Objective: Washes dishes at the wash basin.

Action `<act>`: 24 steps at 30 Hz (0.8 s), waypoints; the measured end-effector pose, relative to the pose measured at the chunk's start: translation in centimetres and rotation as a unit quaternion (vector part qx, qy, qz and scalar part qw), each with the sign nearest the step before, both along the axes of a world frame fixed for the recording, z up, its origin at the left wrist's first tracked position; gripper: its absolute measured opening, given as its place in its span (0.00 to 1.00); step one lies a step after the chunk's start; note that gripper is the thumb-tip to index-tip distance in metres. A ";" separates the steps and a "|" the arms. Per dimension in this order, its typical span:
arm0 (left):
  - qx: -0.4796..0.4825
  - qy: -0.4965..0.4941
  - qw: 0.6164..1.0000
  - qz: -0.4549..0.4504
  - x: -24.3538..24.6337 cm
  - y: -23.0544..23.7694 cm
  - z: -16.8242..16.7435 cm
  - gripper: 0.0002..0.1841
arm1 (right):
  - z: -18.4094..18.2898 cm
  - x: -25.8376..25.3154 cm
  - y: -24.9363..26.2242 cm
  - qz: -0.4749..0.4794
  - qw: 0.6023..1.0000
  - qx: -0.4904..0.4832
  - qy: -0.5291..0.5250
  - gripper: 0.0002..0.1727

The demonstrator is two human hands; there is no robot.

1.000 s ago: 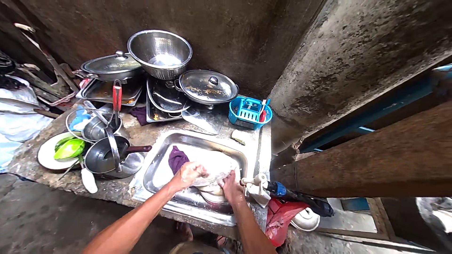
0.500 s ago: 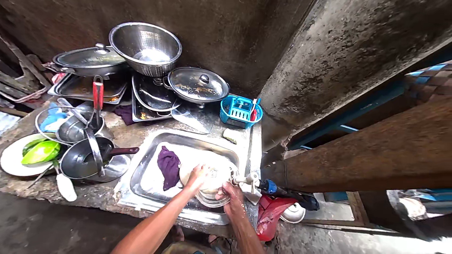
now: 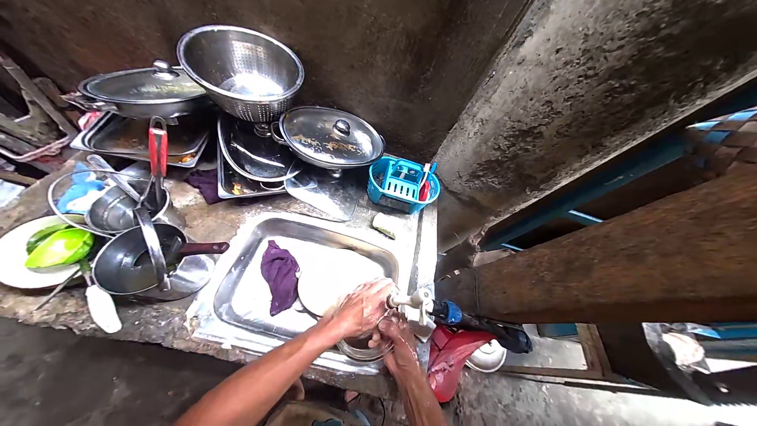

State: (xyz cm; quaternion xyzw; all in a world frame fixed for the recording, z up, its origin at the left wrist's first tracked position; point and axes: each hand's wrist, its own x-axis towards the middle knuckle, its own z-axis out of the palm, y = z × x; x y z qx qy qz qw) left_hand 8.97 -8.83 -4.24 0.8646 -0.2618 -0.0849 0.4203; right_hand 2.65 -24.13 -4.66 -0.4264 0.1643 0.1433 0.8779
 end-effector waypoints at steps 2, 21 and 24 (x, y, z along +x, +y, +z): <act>0.069 0.042 0.990 -0.116 2.4 0.1 1.7 0.26 | -0.3 -0.2 0.2 0.038 0.999 0.002 -0.017 0.09; -0.587 0.434 0.504 0.462 -4.2 0.3 -2.7 0.30 | -1.7 3.0 1.2 -0.014 0.997 0.040 -0.062 0.03; -0.571 0.396 0.579 0.427 -2.7 2.5 -2.9 0.22 | -2.4 3.4 1.8 -0.004 0.998 0.059 -0.029 0.06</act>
